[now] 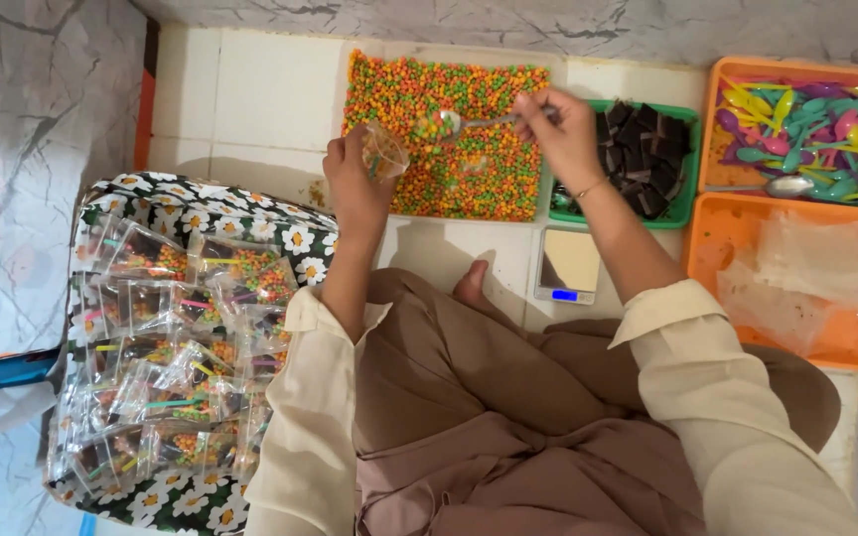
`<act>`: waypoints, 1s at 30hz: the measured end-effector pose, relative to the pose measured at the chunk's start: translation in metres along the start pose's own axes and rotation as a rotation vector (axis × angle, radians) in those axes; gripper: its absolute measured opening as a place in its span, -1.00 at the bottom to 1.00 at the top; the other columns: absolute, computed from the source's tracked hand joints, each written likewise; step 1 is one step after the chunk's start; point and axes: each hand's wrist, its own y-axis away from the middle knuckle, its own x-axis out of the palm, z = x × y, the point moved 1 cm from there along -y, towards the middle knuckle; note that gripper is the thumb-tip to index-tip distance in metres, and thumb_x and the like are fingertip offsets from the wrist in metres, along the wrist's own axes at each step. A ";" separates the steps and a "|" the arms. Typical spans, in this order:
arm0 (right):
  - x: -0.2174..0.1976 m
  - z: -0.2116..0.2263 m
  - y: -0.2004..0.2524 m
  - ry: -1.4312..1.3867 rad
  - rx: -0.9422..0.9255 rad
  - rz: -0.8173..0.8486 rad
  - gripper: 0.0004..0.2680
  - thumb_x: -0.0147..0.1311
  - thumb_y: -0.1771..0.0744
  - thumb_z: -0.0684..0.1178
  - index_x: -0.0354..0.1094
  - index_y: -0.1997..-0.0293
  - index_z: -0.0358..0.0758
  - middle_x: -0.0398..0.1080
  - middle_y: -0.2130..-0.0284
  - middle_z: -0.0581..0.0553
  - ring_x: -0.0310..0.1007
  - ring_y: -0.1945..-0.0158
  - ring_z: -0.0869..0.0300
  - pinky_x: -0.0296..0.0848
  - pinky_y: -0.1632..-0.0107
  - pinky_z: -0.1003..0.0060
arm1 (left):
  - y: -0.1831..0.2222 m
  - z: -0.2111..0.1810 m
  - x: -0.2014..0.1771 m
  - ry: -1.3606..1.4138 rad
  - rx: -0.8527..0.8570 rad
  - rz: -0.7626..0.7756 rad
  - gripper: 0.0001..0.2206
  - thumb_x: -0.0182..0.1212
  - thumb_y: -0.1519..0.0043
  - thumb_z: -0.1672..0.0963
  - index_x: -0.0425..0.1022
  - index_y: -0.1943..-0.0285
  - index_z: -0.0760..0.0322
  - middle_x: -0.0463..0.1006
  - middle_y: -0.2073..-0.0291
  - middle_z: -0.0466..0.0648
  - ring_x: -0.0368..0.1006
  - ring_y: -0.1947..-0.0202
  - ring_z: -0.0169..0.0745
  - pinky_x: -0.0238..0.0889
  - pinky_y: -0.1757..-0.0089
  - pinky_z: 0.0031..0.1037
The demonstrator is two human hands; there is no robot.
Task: Packaging small colorful candies into plastic bags, weighing them on a scale, and organizing them in a basket.
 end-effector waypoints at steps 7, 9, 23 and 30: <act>0.007 0.086 -0.007 0.136 -0.228 0.083 -0.88 0.16 -0.45 -0.14 0.46 0.18 -0.40 0.50 0.44 -0.09 0.49 0.40 0.29 0.48 0.30 0.49 | -0.006 -0.002 0.026 -0.086 -0.041 -0.029 -0.29 0.57 0.10 0.20 0.33 -0.28 0.10 0.41 -0.05 0.01 0.39 -0.05 0.19 0.43 0.08 -0.14; 0.017 0.106 -0.004 0.392 -0.505 0.113 -0.93 0.27 -0.40 -0.20 0.55 0.20 -0.42 0.46 0.53 -0.07 0.26 0.55 0.27 0.20 0.44 0.41 | -0.008 -0.007 0.030 0.021 -0.017 -0.008 -0.25 0.60 0.15 0.21 0.34 -0.29 0.18 0.43 -0.05 0.07 0.40 -0.04 0.14 0.34 -0.02 -0.18; -0.008 -0.056 0.052 0.429 -0.151 -0.166 -0.88 0.15 -0.43 -0.07 0.52 0.23 -0.23 0.49 0.56 -0.07 0.48 0.48 0.14 0.40 0.37 0.30 | 0.003 -0.046 0.019 0.472 -0.011 0.024 -0.30 0.63 -0.11 0.09 0.27 -0.33 0.45 0.45 -0.03 0.17 0.44 -0.05 0.15 0.35 -0.10 -0.09; -0.026 0.030 0.102 0.417 -0.093 -0.021 -0.82 0.04 -0.47 -0.02 0.48 -0.12 -0.26 0.35 -0.12 -0.58 0.29 -0.17 -0.54 0.30 -0.17 -0.38 | 0.055 -0.095 0.020 0.446 0.133 -0.003 -0.22 0.70 0.01 0.10 0.29 -0.34 0.36 0.40 0.00 0.19 0.47 -0.07 0.34 0.38 -0.09 0.01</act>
